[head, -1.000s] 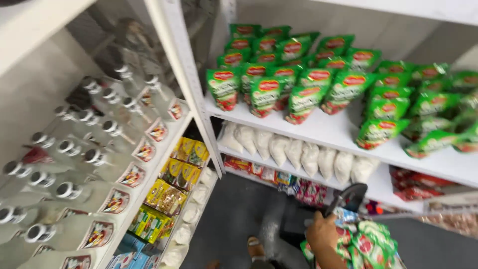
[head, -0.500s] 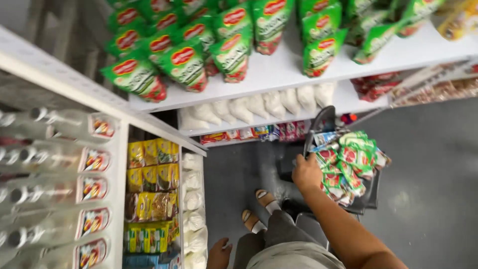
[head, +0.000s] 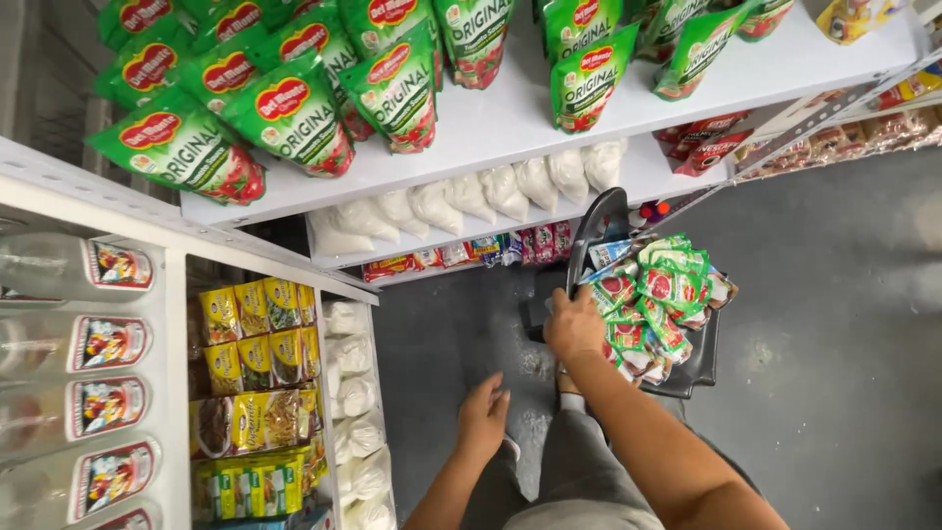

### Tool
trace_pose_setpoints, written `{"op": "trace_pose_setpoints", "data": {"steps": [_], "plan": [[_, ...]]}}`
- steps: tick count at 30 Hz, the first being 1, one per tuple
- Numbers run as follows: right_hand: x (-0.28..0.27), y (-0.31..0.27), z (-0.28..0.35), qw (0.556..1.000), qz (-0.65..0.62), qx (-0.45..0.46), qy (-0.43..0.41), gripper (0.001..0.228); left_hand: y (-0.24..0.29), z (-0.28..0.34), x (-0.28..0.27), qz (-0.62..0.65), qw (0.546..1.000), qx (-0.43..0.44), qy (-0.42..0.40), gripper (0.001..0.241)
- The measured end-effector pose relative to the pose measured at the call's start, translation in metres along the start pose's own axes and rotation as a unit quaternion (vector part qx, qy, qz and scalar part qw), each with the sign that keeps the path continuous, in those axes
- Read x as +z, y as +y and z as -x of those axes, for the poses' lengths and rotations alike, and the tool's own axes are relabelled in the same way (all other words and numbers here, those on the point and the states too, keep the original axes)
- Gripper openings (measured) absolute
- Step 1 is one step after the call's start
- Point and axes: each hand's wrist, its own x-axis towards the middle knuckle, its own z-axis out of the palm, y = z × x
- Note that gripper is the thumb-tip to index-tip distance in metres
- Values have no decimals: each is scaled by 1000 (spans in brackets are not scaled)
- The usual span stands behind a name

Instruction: Cleaning food packets and bags with a cloth before stocking them onto grocery store shelves.

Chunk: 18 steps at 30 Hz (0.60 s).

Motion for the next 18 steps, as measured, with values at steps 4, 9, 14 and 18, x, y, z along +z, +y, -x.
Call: {"op": "trace_pose_setpoints", "data": {"steps": [4,9,14,18], "plan": [[-24,10,6,996,-82,-27,-30,79,82,-54,21,-39,991,121,29,49],[-4,113,59,925,-339,-157,63,43,120,-111,64,28,991,132,26,60],[145,350,69,934,-271,222,62,44,134,-145,94,-6,992,118,-37,59],[241,507,43,837,-285,468,-18,35,119,-153,91,-79,994,64,26,53]]}}
